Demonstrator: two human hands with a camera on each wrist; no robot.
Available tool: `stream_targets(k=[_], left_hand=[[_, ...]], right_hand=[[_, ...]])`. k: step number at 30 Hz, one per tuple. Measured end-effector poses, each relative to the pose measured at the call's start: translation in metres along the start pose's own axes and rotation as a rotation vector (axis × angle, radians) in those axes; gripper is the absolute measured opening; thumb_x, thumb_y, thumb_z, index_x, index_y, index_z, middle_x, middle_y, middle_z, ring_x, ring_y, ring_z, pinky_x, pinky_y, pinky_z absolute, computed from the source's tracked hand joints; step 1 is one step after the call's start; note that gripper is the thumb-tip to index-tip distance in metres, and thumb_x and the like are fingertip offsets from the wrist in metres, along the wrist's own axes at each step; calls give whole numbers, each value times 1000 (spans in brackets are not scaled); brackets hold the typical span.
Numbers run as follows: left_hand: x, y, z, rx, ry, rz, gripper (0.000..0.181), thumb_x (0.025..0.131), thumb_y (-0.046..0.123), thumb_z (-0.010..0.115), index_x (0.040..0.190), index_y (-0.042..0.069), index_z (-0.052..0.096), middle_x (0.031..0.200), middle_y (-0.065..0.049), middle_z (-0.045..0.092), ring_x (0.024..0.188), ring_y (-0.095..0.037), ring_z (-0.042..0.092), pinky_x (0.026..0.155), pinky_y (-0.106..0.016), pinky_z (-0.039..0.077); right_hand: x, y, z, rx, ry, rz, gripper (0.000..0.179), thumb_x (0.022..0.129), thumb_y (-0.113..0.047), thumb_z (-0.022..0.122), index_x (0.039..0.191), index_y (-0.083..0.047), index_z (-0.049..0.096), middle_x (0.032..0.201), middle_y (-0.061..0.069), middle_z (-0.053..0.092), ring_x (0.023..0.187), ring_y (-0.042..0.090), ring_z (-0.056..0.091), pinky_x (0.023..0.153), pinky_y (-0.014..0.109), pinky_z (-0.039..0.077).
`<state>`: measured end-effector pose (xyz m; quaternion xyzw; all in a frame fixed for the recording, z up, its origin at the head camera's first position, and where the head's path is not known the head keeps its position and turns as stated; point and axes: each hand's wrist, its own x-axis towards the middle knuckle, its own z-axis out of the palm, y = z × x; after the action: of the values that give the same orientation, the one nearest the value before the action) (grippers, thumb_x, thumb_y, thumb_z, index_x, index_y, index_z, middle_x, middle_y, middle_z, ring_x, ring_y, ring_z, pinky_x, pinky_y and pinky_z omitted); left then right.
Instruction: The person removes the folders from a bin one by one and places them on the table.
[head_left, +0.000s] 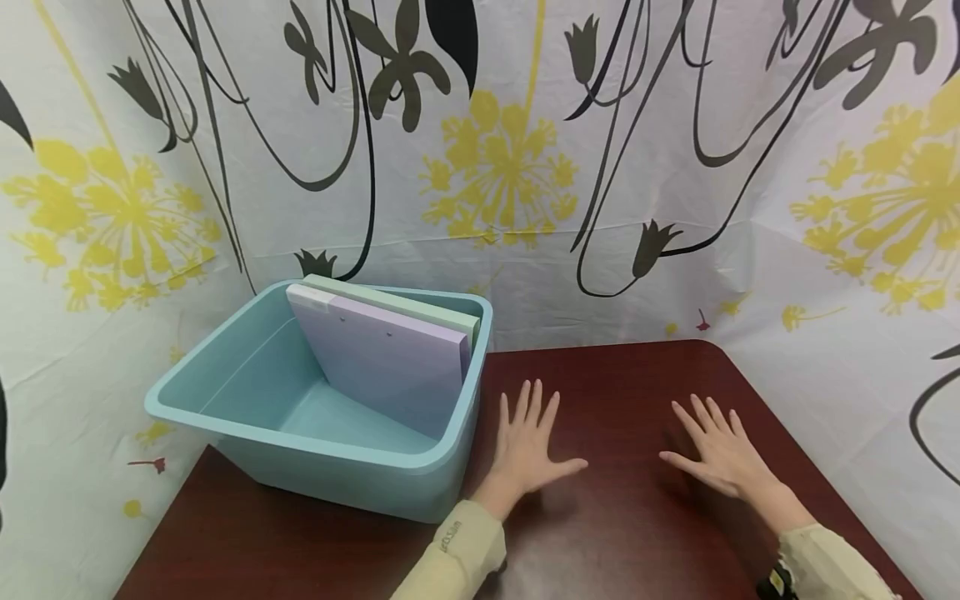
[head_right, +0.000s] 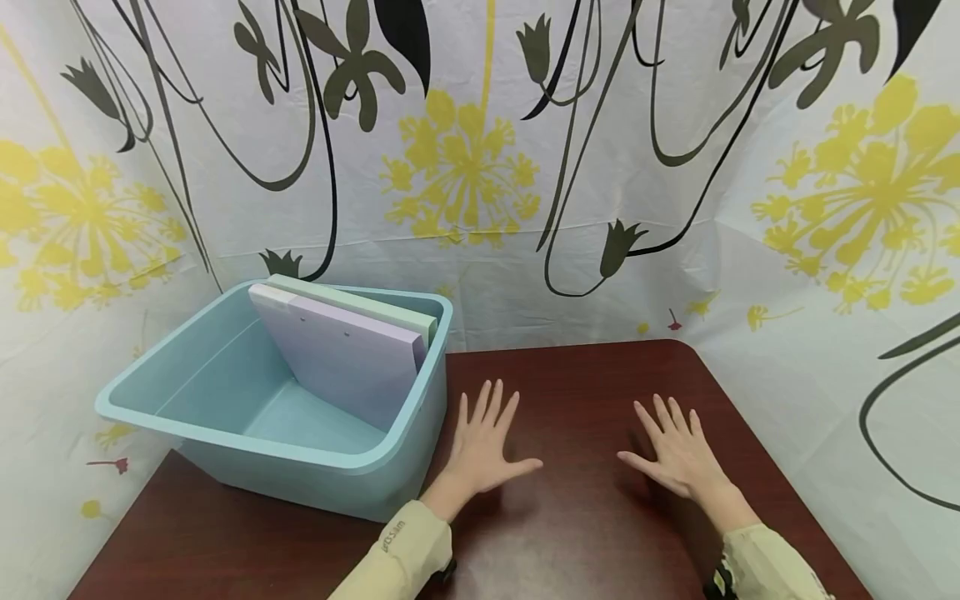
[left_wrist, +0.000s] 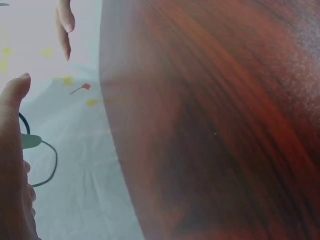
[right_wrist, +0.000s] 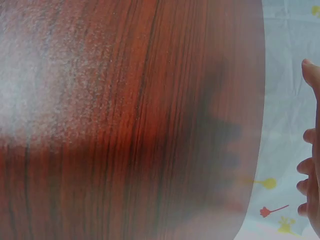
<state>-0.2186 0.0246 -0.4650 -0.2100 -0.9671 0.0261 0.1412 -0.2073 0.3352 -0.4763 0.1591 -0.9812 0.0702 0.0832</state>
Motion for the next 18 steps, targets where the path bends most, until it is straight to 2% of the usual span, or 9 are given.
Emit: stream_targets(k=[5,11,18], left_hand=[[0,-3,-12,30,38,21,101,69,85,21,147,22,6,153,-7,1,139,-27,-1,108,-53,10],[-3,-5,-31,9,90,53,102,69,85,24,147,22,5,153,-7,-2,138,-26,-10,108,-53,7],[-14,-9,-53,-9,133,69,102,70,84,26,147,22,4,153,-8,-2,139,-28,-2,108,-54,9]], right_hand=[[0,0,0,-1,1,1,84,82,-55,52,141,-1,27,142,33,19,131,48,12,100,64,11],[0,0,1,12,23,-7,83,82,-55,52,141,-2,28,142,33,20,131,47,13,100,64,10],[0,0,1,12,21,-7,83,82,-55,52,141,-1,28,142,33,20,131,48,13,101,63,8]])
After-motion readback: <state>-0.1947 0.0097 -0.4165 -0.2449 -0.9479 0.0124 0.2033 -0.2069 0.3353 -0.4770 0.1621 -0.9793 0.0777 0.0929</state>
